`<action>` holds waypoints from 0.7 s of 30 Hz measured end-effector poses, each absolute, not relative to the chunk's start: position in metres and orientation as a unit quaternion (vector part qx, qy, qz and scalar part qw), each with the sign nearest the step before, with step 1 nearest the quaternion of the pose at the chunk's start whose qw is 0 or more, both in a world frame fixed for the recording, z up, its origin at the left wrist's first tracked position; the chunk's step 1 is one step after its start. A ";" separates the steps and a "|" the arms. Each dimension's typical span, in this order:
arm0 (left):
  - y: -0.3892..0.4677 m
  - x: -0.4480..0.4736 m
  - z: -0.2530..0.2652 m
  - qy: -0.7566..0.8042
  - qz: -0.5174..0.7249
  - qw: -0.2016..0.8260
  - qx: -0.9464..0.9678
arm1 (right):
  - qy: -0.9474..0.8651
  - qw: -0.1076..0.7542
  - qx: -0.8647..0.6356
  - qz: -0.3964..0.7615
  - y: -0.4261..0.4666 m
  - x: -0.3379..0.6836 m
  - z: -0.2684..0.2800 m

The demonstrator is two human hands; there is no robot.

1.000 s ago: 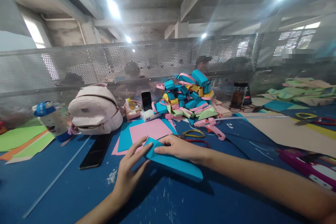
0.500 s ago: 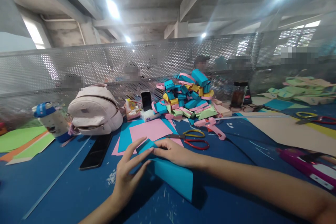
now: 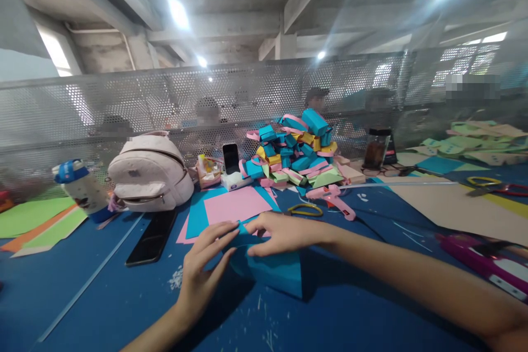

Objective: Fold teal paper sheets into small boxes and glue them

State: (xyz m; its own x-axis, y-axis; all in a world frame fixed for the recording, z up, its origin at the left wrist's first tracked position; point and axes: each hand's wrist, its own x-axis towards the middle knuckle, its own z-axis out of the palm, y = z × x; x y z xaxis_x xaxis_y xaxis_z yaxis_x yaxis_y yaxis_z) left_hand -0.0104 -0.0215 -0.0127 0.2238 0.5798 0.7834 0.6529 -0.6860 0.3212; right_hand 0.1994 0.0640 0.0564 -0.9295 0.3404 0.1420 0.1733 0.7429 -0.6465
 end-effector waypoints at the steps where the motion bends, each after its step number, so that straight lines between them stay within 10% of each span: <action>1: -0.021 -0.011 -0.013 -0.387 -0.480 0.045 -0.786 | -0.931 0.123 -0.140 0.315 0.064 0.200 0.059; 10: -0.019 -0.014 -0.011 -0.375 -0.460 0.063 -0.803 | -0.952 0.100 -0.120 0.261 0.068 0.204 0.069; 21: -0.025 -0.008 -0.015 -0.433 -0.457 -0.155 -0.761 | -0.987 0.071 -0.143 -0.029 0.053 0.196 0.099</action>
